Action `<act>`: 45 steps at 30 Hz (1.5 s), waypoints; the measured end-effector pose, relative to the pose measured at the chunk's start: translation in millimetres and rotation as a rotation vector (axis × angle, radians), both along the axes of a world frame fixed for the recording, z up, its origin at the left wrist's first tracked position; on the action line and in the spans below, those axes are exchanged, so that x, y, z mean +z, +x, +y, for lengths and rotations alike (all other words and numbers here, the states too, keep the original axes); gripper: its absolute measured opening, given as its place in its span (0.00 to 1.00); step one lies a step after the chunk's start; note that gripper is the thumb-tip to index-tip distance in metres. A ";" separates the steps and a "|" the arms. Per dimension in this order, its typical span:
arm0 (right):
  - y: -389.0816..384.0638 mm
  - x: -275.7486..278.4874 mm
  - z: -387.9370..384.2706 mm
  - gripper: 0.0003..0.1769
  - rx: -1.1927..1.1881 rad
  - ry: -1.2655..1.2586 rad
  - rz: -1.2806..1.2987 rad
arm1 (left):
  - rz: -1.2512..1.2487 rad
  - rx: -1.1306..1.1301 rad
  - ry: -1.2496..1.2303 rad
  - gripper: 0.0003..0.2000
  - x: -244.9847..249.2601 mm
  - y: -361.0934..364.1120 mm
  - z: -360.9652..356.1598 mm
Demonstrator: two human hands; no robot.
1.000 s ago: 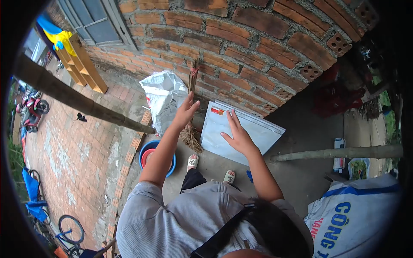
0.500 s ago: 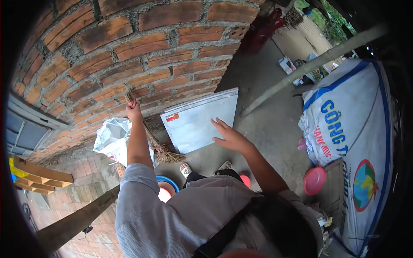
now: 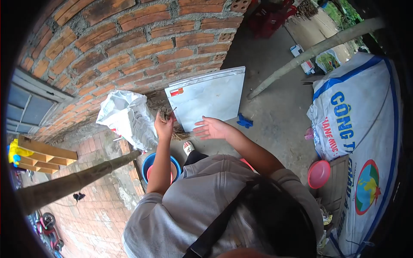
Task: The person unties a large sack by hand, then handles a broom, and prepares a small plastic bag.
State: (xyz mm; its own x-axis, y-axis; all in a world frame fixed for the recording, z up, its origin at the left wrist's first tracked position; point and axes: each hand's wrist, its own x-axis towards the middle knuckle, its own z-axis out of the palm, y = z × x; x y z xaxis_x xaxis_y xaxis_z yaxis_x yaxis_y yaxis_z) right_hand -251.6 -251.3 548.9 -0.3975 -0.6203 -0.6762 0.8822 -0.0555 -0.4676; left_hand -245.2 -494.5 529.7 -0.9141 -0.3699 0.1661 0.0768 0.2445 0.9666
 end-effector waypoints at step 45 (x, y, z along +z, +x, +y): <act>298.1 -149.9 112.2 0.08 -0.266 -0.109 0.208 | -1.437 -0.113 1.497 0.18 -100.4 281.6 249.6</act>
